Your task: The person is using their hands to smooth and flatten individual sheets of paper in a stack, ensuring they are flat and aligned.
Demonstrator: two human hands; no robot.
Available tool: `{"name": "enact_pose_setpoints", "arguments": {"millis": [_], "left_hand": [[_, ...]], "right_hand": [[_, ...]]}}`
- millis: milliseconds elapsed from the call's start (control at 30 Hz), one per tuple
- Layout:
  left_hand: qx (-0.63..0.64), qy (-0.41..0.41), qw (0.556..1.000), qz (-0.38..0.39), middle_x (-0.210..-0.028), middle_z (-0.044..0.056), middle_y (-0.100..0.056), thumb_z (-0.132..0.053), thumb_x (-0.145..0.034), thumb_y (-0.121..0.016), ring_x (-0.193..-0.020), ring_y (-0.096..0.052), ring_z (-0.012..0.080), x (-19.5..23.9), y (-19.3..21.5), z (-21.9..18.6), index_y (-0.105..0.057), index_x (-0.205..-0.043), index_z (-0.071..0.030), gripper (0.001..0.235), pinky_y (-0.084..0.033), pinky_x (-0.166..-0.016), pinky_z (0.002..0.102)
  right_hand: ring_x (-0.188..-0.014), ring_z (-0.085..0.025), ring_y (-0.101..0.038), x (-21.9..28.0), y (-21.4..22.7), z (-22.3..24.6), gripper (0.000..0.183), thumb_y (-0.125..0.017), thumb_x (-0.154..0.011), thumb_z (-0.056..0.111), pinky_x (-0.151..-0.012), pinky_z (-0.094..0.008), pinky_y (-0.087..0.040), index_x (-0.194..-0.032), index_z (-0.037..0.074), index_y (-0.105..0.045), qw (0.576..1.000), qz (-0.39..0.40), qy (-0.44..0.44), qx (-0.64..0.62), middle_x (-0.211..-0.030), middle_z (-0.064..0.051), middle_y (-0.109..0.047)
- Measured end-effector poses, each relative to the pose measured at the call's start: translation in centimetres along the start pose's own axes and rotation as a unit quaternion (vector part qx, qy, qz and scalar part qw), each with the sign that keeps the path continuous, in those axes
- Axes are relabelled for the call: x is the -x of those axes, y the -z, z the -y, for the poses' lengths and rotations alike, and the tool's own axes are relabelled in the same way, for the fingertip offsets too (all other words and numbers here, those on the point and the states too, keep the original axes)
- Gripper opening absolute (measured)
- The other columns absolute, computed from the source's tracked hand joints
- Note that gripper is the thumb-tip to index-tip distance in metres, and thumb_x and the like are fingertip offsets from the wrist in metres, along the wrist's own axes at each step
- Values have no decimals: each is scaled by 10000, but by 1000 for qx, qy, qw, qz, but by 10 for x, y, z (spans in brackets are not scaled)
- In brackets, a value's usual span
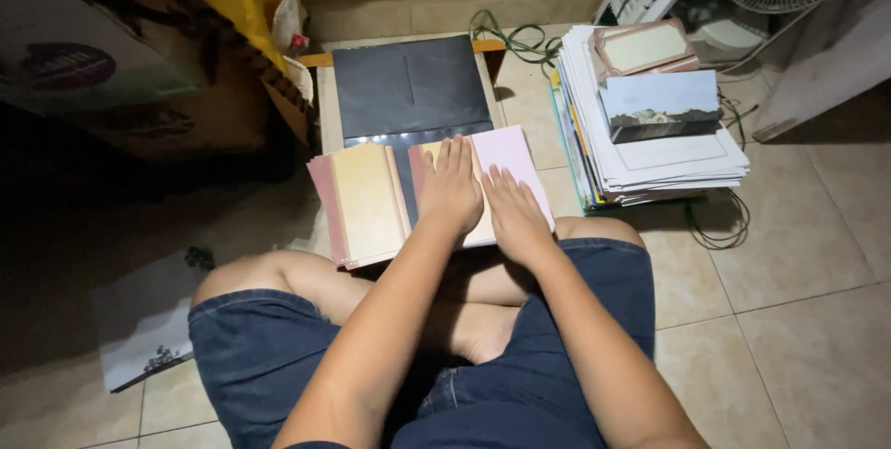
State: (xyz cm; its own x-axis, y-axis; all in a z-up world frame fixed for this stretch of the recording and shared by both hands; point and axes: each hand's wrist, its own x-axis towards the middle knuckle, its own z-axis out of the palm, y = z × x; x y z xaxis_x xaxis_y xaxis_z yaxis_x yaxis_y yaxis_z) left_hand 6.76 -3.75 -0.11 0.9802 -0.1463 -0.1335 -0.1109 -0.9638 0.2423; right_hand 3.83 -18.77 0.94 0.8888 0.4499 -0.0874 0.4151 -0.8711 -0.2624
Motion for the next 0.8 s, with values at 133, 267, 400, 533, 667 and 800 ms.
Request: {"name": "enact_pose_setpoints", "arguments": {"millis": [133, 267, 400, 533, 667, 800], "left_hand": [[-1, -7, 1000, -7, -1724, 123, -152, -271, -1023, -184, -1589, -126, 291, 2, -3, 0, -187, -1633, -58, 647, -107, -1254, 541], [1, -42, 999, 19, -1729, 105, -134, -309, -1027, -178, -1592, -130, 291, 14, -8, -3, -166, -1641, -80, 656, -108, -1259, 560], [14, -49, 998, 26, -1723, 106, -149, -312, -1033, -167, -1587, -130, 281, 24, 6, -6, -190, -1630, -64, 647, -104, -1262, 529], [-4, -50, 999, 3, -1713, 133, -183, -290, -1031, -165, -1581, -159, 295, 4, -2, -3, -204, -1624, -39, 645, -114, -1260, 519], [-2, -52, 998, -19, -1704, 163, -206, -277, -1036, -199, -1575, -181, 314, -8, -9, 0, -219, -1616, -10, 638, -129, -1259, 514], [3, -58, 998, -6, -1697, 179, -219, -275, -1041, -179, -1574, -184, 324, 10, -2, -4, -216, -1612, 10, 640, -130, -1262, 495]], "right_hand": [[-1572, -300, -158, 21, 2, 2, 574, -307, -1045, 110, -1255, -494, -111, -1618, 111, -277, 999, 25, -20, -24, -1702, -123, -202], [-1571, -294, -157, 20, -2, -1, 558, -321, -1056, 123, -1257, -491, -109, -1612, 119, -290, 999, 21, -14, -29, -1702, -119, -199], [-1571, -286, -154, 19, -2, -1, 561, -327, -1055, 126, -1255, -486, -105, -1614, 128, -289, 999, 20, -13, -30, -1703, -106, -201], [-1572, -294, -155, 23, 6, 6, 556, -310, -1063, 122, -1254, -485, -95, -1617, 111, -277, 999, 28, -18, -35, -1702, -120, -200], [-1573, -292, -155, 21, 7, 5, 556, -304, -1066, 126, -1256, -487, -95, -1621, 109, -267, 999, 34, -23, -37, -1703, -122, -197], [-1571, -295, -159, 22, 6, 5, 547, -308, -1070, 130, -1255, -489, -97, -1616, 100, -277, 998, 37, -22, -35, -1700, -127, -204]]}}
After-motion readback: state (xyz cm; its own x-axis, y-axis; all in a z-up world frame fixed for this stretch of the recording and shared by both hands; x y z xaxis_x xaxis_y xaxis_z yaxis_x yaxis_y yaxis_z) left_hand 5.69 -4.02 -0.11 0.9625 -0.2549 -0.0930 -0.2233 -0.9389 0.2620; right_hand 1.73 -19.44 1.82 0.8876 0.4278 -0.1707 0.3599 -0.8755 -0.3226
